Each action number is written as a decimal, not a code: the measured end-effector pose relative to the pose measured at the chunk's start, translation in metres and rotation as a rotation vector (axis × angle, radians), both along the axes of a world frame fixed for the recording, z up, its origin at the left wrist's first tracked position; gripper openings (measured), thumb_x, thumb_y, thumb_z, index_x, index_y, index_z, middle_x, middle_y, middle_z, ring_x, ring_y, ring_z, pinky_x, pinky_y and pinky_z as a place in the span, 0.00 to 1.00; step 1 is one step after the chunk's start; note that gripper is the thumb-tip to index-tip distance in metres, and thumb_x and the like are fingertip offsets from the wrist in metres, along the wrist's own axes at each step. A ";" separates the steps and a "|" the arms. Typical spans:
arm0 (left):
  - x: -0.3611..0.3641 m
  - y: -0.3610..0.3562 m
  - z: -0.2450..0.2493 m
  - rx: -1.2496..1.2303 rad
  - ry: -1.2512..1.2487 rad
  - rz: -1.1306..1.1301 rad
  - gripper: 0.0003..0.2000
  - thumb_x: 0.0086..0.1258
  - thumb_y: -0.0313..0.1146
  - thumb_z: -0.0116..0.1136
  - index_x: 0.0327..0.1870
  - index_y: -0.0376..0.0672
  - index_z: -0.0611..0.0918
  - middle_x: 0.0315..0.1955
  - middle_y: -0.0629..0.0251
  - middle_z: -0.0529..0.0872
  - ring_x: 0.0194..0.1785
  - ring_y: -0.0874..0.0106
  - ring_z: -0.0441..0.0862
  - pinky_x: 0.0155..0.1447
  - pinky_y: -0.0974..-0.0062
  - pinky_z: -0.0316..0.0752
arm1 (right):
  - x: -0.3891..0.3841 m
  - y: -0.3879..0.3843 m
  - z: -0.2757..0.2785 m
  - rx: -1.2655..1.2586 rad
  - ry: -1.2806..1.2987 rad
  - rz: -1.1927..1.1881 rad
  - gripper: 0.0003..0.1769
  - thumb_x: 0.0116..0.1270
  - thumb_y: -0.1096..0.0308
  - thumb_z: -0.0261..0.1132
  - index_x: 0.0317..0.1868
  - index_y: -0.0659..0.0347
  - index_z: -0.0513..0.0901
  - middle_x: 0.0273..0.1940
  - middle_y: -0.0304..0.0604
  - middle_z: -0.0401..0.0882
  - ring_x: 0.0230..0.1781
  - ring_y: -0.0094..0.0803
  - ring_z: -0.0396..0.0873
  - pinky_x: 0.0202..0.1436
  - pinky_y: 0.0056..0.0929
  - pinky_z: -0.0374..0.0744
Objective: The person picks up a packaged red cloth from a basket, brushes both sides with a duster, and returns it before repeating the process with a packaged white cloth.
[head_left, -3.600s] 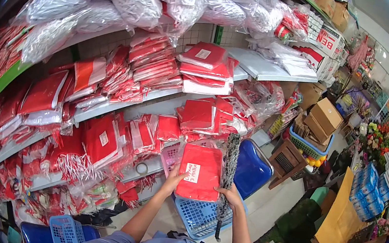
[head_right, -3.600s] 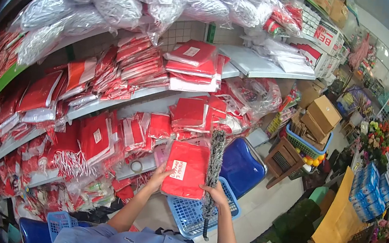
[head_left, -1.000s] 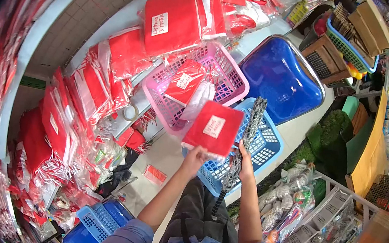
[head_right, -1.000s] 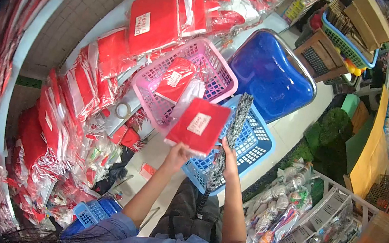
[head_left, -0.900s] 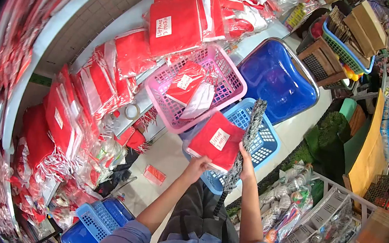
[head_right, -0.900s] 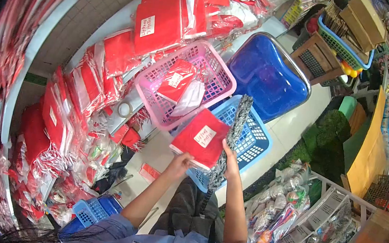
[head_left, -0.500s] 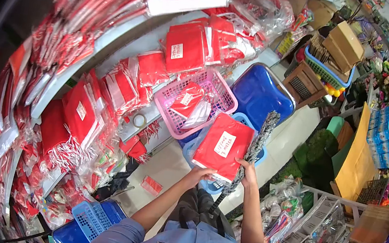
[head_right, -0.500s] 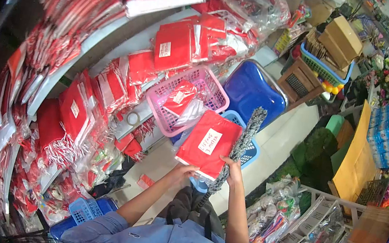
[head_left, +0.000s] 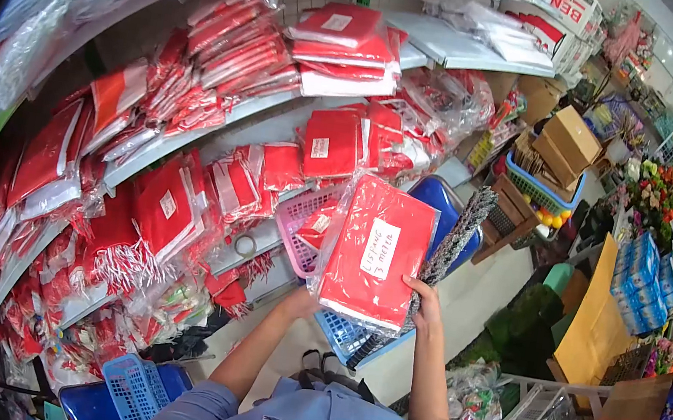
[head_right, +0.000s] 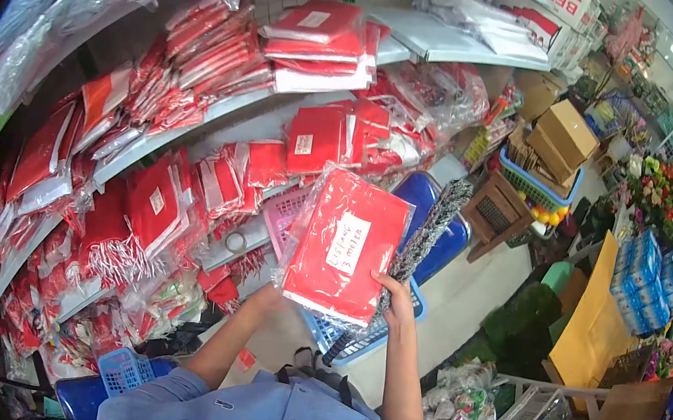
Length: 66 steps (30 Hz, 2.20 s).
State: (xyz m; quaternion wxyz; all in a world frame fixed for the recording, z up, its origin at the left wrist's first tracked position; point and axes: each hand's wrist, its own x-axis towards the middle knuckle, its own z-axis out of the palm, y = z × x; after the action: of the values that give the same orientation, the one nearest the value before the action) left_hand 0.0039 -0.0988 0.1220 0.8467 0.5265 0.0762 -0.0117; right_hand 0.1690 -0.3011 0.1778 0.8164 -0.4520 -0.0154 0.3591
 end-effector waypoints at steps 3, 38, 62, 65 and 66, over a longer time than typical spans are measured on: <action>0.013 -0.010 0.024 -0.384 -0.115 0.232 0.24 0.71 0.45 0.45 0.63 0.39 0.66 0.58 0.56 0.72 0.58 0.62 0.73 0.60 0.62 0.71 | -0.009 0.004 0.019 0.023 -0.037 0.042 0.35 0.48 0.79 0.68 0.59 0.66 0.67 0.53 0.47 0.74 0.50 0.37 0.75 0.55 0.34 0.74; -0.121 0.062 0.010 -0.759 -0.453 0.731 0.27 0.73 0.46 0.41 0.67 0.39 0.59 0.64 0.53 0.63 0.67 0.60 0.62 0.67 0.62 0.60 | -0.053 0.165 0.049 -0.930 -1.433 0.696 0.27 0.47 0.51 0.68 0.33 0.72 0.80 0.28 0.62 0.79 0.35 0.50 0.81 0.40 0.41 0.76; -0.121 0.064 0.001 -0.746 -0.415 0.724 0.28 0.73 0.46 0.40 0.68 0.38 0.58 0.66 0.52 0.60 0.68 0.59 0.59 0.69 0.62 0.57 | -0.065 0.154 0.064 -0.786 -1.478 1.307 0.26 0.45 0.56 0.69 0.39 0.69 0.80 0.28 0.58 0.80 0.29 0.41 0.82 0.36 0.37 0.79; -0.116 0.065 0.003 -0.737 -0.416 0.716 0.28 0.73 0.46 0.39 0.68 0.38 0.58 0.66 0.52 0.60 0.68 0.59 0.58 0.69 0.62 0.56 | -0.056 0.158 0.049 -0.975 -1.578 0.820 0.21 0.47 0.56 0.66 0.33 0.68 0.81 0.25 0.57 0.80 0.31 0.44 0.82 0.38 0.40 0.78; -0.116 0.065 0.004 -0.736 -0.415 0.711 0.28 0.73 0.46 0.39 0.68 0.38 0.57 0.66 0.52 0.60 0.68 0.59 0.58 0.69 0.62 0.56 | -0.052 0.161 0.036 -1.024 -1.614 0.649 0.20 0.48 0.56 0.65 0.32 0.67 0.81 0.25 0.57 0.80 0.31 0.45 0.82 0.38 0.41 0.78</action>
State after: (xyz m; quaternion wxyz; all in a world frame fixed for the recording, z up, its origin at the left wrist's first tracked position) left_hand -0.1119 -0.0340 0.1259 0.9238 0.1288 0.0717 0.3533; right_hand 0.1167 -0.1400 0.2140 0.1325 -0.8301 -0.5295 0.1143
